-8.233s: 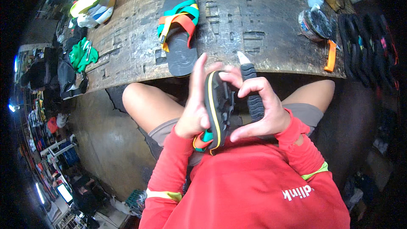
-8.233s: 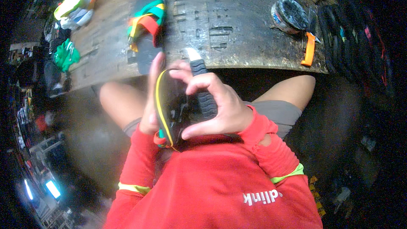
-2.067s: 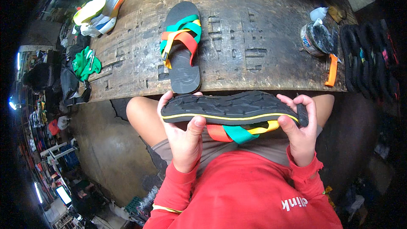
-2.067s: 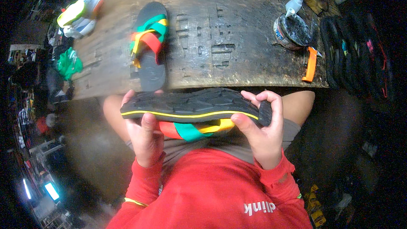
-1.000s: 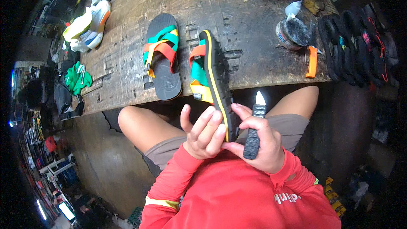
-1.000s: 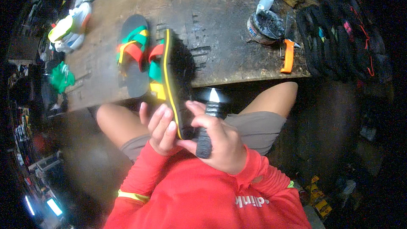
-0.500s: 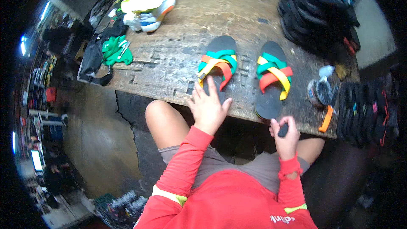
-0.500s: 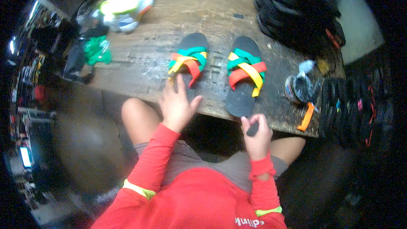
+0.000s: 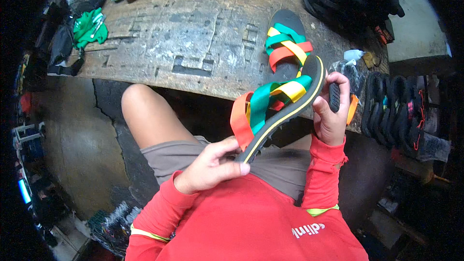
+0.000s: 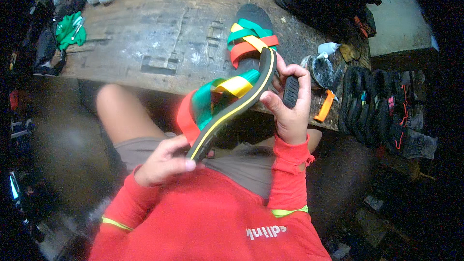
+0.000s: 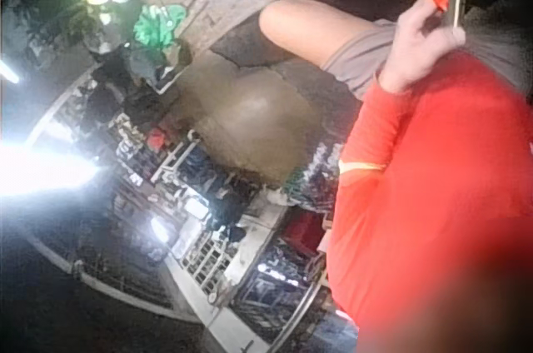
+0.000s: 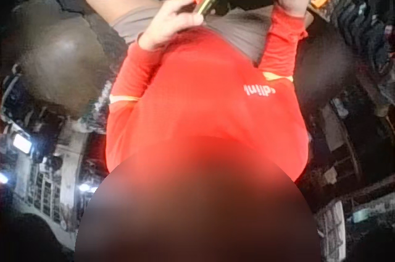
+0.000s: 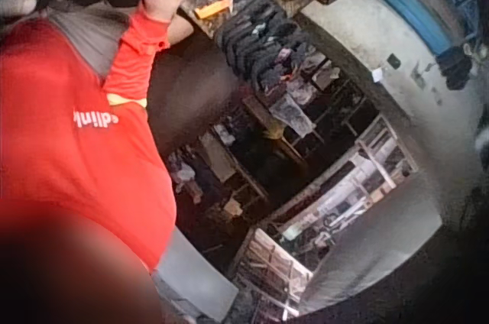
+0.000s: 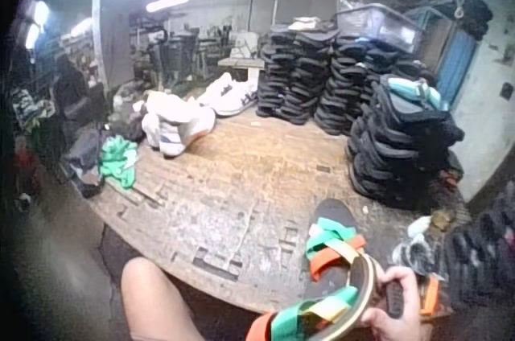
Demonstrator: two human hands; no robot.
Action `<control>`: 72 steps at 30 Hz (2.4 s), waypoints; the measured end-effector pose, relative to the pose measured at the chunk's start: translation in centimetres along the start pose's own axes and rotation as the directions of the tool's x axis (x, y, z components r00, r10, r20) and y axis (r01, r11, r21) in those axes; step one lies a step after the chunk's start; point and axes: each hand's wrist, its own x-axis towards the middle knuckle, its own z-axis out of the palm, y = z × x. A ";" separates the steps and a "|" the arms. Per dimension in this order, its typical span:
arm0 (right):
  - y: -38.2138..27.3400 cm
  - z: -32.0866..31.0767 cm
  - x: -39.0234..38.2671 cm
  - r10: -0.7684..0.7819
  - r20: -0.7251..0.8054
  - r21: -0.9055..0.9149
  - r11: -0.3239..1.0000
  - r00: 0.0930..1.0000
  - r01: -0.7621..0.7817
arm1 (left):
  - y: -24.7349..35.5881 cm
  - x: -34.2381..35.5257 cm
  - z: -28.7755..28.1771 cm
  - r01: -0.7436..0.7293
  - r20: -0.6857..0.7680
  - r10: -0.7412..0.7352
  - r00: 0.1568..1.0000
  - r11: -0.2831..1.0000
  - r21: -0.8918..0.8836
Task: The person uses a small knife to scrape and trim the soles and edges of several flip-flops and sandals on a wooden table. They handle each item one at a time, turning them over to work on different sides, then place them back on the table.
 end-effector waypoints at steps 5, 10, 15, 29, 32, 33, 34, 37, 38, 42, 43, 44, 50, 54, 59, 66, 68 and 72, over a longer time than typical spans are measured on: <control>-0.8 0.3 -0.8 -0.017 -0.060 -0.019 1.000 0.998 0.016 | -0.1 0.9 0.4 0.029 -0.005 -0.029 1.000 0.999 0.019; -0.7 0.1 -1.1 -0.019 -0.087 -0.030 0.999 0.996 0.017 | 0.1 1.0 0.9 0.094 -0.026 -0.097 0.995 0.992 -0.079; -0.8 0.3 -1.4 -0.047 -0.081 -0.062 0.997 0.996 0.042 | 0.1 0.9 0.0 0.154 -0.012 -0.155 0.988 0.987 -0.035; -2.0 -0.1 -1.8 -0.016 0.026 -0.077 0.997 1.000 0.018 | -3.3 1.3 -0.4 0.148 0.090 -0.132 0.987 0.969 -0.196; -2.1 -0.1 -1.9 -0.019 0.046 -0.087 0.996 0.999 0.023 | -3.8 1.8 0.1 0.048 0.021 -0.044 0.999 0.960 -0.275; -2.2 -0.1 -1.9 -0.027 0.045 -0.111 0.993 0.999 0.032 | -3.9 2.1 0.0 0.094 0.046 -0.084 0.995 0.944 -0.317; -2.3 -0.1 -1.9 -0.046 0.061 -0.133 0.990 0.997 0.054 | -4.0 2.1 0.1 0.059 0.027 -0.054 0.998 0.953 -0.298; -2.6 -0.1 -2.2 -0.065 0.088 -0.105 0.992 0.994 0.074 | -4.7 2.5 0.6 -0.082 -0.063 0.066 0.996 0.951 -0.298; -2.7 -0.1 -2.4 -0.022 0.075 -0.026 0.999 0.997 0.024 | -4.9 2.6 0.7 -0.151 -0.087 0.133 0.987 0.957 -0.249; -2.6 -0.1 -3.1 0.136 0.065 0.255 0.956 0.989 -0.148 | -5.4 3.1 0.4 -0.243 -0.222 0.213 0.952 0.962 -0.122; -2.4 -0.1 -3.3 0.195 0.054 0.258 0.945 0.979 -0.202 | -5.4 3.3 -0.1 -0.202 -0.236 0.188 0.953 0.979 -0.037; -2.2 -0.1 -3.5 0.259 0.043 0.262 0.929 0.965 -0.261 | -5.3 3.1 -0.5 -0.152 -0.254 0.159 0.954 0.987 0.047; -0.8 0.0 -4.2 0.280 -0.094 0.227 0.941 0.955 -0.253 | -5.6 2.6 -1.1 -0.167 -0.119 0.355 0.927 0.676 0.717; -1.3 -0.7 -4.2 0.290 -0.105 0.443 0.870 0.951 -0.217 | -6.0 2.6 -1.0 -0.236 -0.091 0.361 0.928 0.759 0.607; -1.6 -2.1 -4.3 0.246 -0.122 0.645 0.756 0.961 -0.112 | -5.0 1.6 -3.5 -0.114 -0.068 0.127 0.990 0.980 0.160; -0.3 -4.1 -5.8 0.248 -0.033 0.368 0.904 0.968 -0.219 | -5.2 2.2 -3.6 -0.316 -0.437 0.271 0.858 0.948 -0.031; 0.3 -4.0 -6.4 0.273 -0.007 0.243 0.934 0.962 -0.263 | -4.7 2.8 -3.5 -0.337 -0.507 0.299 0.809 0.941 0.018; 0.6 -4.2 -7.4 0.342 0.035 0.269 0.902 0.939 -0.338 | -3.2 3.2 -3.0 -0.383 -0.538 0.308 0.784 0.923 -0.031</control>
